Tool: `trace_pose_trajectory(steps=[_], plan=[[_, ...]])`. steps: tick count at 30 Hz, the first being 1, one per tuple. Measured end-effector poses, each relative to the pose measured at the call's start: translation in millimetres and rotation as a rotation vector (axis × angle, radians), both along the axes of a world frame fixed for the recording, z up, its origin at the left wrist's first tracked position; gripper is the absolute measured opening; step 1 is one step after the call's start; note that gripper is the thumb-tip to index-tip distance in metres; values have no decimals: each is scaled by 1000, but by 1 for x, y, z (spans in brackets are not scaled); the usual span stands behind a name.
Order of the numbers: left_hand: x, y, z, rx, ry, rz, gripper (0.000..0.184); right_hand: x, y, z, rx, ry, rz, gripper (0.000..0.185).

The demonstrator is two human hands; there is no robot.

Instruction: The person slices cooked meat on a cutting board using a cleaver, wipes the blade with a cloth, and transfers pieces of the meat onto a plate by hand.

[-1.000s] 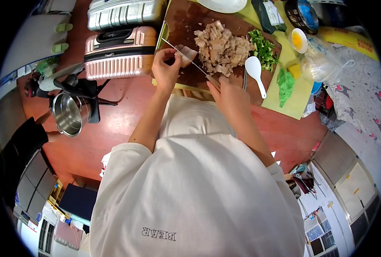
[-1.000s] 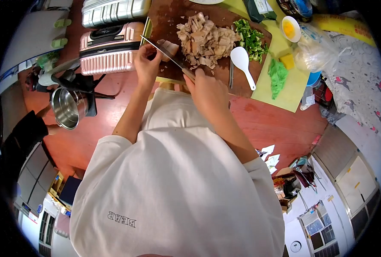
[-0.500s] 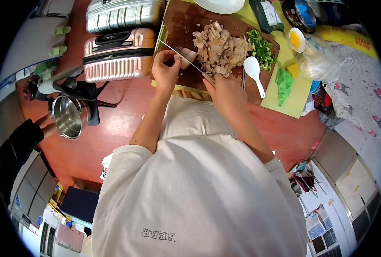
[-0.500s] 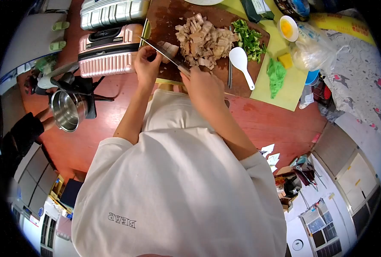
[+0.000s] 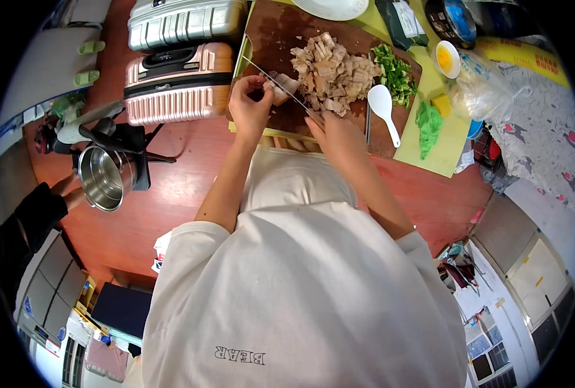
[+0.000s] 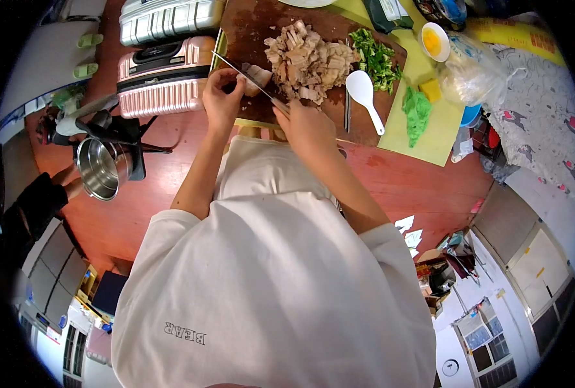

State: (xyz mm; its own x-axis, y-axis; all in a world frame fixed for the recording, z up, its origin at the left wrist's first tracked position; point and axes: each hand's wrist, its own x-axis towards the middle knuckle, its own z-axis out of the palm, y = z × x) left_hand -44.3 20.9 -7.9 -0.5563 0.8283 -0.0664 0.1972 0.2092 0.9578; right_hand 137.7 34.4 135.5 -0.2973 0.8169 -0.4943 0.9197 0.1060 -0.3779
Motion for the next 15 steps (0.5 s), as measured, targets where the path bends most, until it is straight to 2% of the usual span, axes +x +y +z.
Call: trace_pose_trajectory(steps=[4,15], plan=[[3,-2,6,8,-1,-7,22,18,-9,-8,-40,13,-56,43],[-5,-7,13,-32,-2,-91,18,-8,-4,-66,40,105,-100,46]])
